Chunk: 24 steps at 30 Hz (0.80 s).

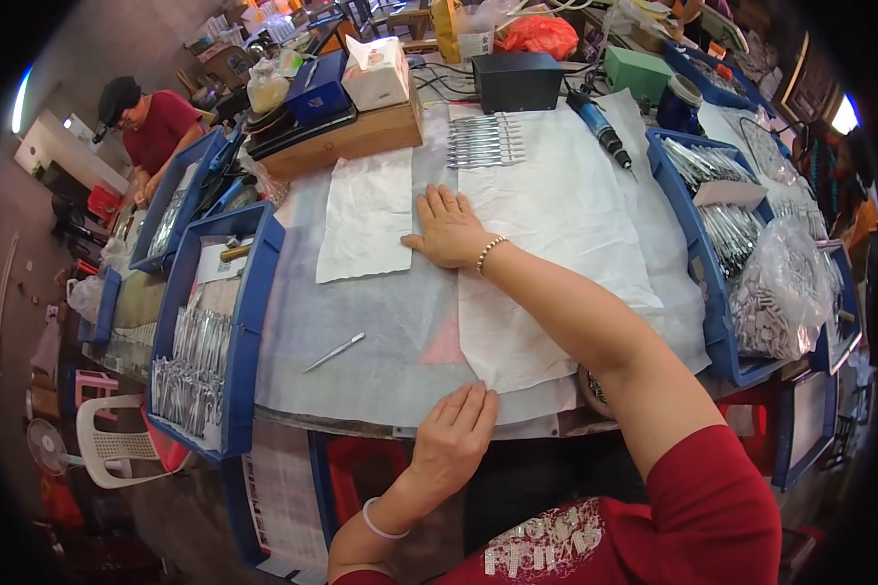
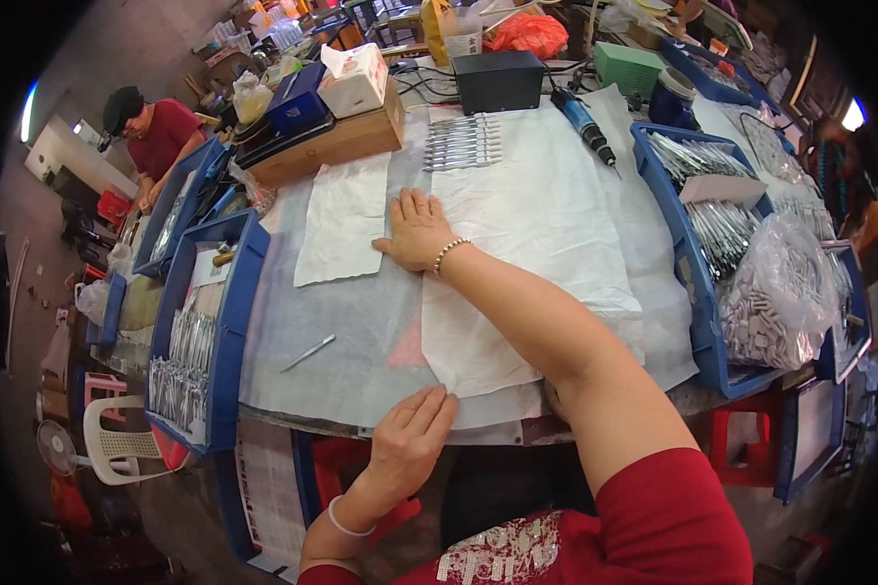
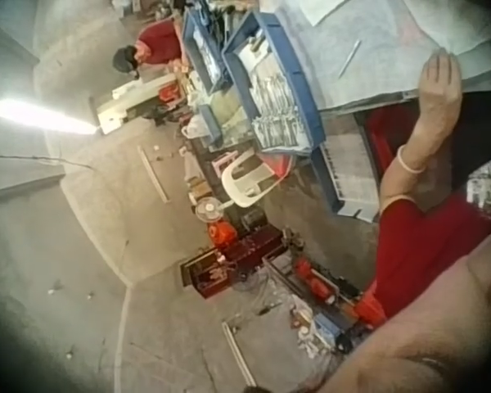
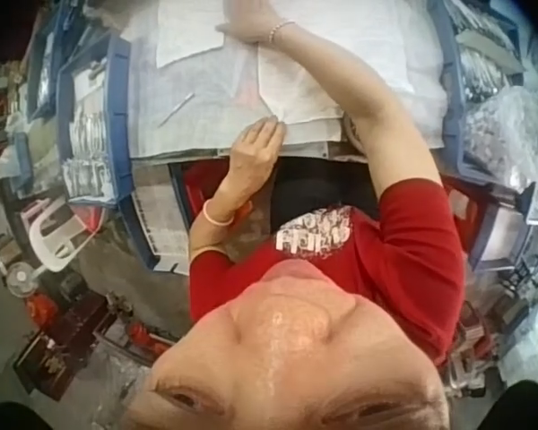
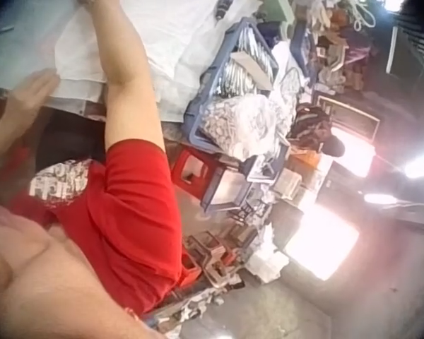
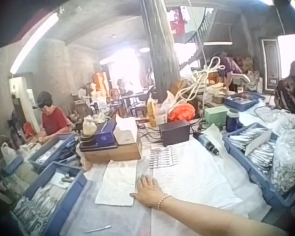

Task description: Assembling small metal pins into white plastic component housings at a workbench.

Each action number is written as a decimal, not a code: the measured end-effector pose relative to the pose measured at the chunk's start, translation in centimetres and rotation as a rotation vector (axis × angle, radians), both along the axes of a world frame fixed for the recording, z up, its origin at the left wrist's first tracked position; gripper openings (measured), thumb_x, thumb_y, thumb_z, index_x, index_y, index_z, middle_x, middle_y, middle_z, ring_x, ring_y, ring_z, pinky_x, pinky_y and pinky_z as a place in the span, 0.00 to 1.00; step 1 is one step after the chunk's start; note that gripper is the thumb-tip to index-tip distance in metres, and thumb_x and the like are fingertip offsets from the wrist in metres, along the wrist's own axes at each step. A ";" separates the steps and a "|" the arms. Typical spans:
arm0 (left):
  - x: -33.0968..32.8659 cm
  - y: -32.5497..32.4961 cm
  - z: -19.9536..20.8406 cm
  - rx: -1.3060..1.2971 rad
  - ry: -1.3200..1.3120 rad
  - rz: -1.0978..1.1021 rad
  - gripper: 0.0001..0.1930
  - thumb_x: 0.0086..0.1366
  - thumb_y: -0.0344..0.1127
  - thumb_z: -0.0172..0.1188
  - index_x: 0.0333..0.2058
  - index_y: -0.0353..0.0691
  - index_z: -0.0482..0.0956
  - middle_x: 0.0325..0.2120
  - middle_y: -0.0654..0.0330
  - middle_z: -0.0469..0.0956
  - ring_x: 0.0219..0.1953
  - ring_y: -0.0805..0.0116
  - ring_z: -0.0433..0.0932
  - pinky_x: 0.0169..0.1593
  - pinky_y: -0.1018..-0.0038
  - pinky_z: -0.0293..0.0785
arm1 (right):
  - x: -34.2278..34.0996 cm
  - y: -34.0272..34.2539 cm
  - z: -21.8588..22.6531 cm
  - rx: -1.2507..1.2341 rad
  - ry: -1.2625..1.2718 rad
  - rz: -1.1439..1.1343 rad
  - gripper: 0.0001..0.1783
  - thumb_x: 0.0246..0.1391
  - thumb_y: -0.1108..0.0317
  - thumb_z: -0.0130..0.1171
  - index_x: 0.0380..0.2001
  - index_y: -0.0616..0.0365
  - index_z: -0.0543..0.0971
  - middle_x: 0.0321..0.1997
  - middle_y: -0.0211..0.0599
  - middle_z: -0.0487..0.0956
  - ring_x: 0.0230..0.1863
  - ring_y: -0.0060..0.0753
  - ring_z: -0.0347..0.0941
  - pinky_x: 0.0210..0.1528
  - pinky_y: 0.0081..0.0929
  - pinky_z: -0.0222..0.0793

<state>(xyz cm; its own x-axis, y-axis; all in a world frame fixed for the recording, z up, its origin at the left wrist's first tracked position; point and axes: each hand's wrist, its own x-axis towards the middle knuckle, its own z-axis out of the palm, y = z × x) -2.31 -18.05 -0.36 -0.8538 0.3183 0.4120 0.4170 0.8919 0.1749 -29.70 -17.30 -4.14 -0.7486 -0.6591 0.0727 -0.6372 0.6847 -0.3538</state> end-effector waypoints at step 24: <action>4.3 8.5 20.2 1.032 -0.472 -0.894 0.08 0.60 0.28 0.45 0.33 0.34 0.73 0.35 0.52 0.73 0.39 0.67 0.74 0.40 0.76 0.71 | 24.8 20.5 13.1 -0.422 -0.913 0.602 0.14 0.54 0.71 0.53 0.44 0.63 0.70 0.38 0.43 0.74 0.40 0.40 0.74 0.40 0.29 0.70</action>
